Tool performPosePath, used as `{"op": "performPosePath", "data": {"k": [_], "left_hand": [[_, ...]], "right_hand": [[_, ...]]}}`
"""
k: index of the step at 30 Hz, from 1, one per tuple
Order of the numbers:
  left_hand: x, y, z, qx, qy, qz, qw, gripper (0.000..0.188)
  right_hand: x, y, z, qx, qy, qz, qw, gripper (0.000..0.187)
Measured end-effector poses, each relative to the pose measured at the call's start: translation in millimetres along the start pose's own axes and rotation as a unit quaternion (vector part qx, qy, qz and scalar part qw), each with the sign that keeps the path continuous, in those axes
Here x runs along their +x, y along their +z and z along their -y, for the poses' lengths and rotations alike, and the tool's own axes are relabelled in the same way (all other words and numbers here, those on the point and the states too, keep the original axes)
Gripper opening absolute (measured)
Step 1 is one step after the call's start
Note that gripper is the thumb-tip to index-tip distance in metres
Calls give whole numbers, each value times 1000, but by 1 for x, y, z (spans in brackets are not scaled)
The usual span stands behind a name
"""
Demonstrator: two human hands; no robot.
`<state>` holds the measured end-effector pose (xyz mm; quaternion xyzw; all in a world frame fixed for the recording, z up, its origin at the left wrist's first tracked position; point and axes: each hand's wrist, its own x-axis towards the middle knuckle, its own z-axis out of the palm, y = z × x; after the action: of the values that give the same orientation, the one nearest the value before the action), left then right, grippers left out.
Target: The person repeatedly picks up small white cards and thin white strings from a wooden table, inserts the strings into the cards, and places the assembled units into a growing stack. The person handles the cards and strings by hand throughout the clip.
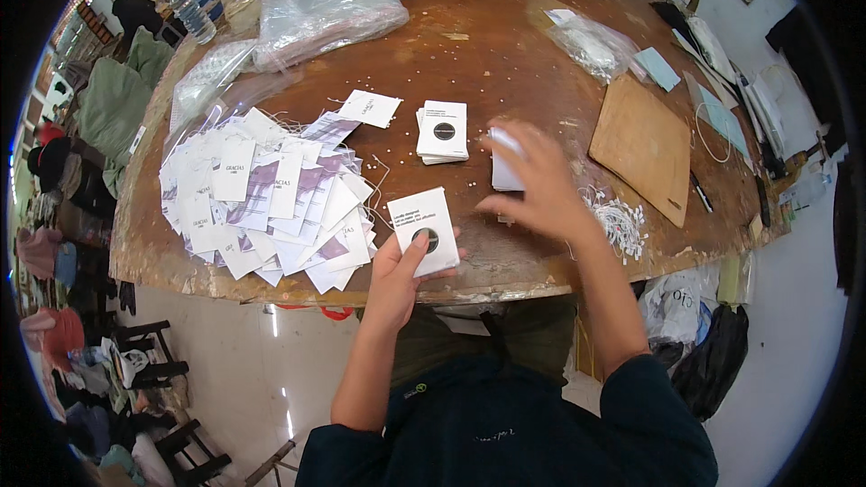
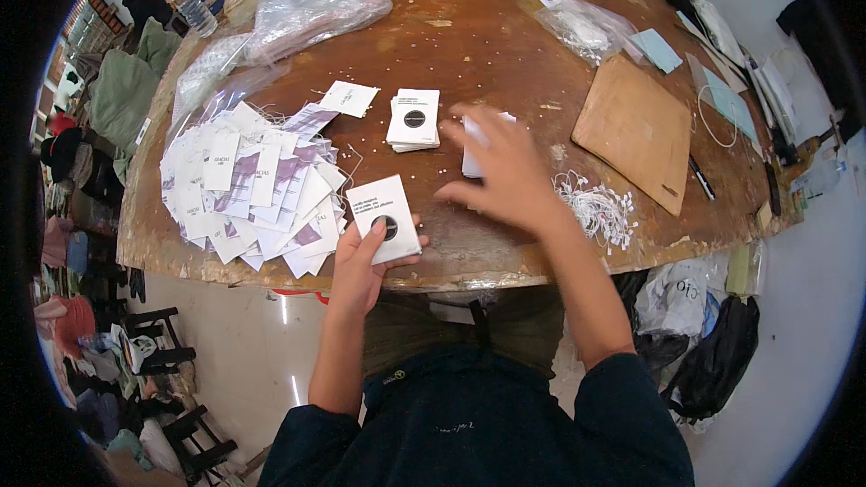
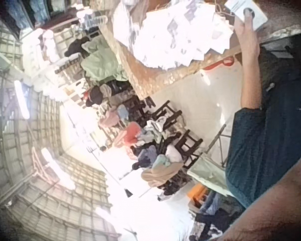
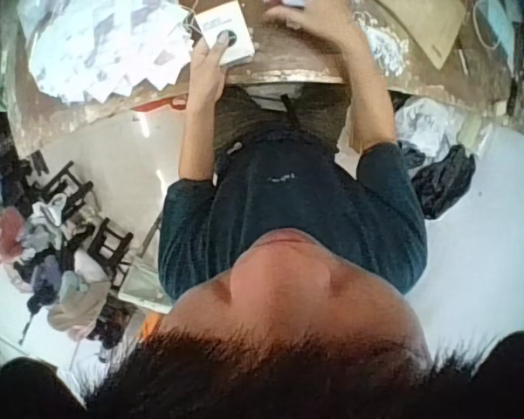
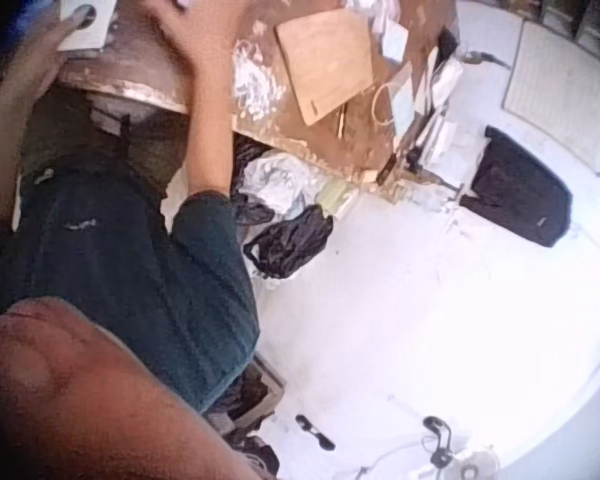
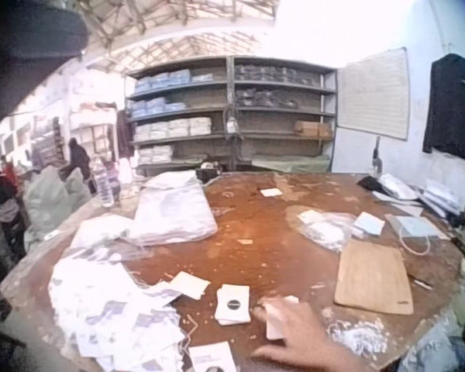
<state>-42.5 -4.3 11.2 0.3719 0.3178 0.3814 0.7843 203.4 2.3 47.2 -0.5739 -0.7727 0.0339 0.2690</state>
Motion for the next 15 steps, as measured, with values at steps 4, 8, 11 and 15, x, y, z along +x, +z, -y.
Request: {"op": "performPosePath", "data": {"k": [4,8,11,15], "left_hand": [[-2,-2,2,34,36,0,999,34],[-3,-1,-4,63,25,-11,998,37],[-3,1,-8,55,24,-21,998,40],[-1,-1,-9,33,18,-19,999,45]], "right_hand": [[-12,-11,-47,-73,119,104,985,79],[-16,-7,-61,-21,126,115,985,73],[-17,-5,-63,-13,101,77,992,69],[-17,-10,-66,1,86,25,996,61]]}}
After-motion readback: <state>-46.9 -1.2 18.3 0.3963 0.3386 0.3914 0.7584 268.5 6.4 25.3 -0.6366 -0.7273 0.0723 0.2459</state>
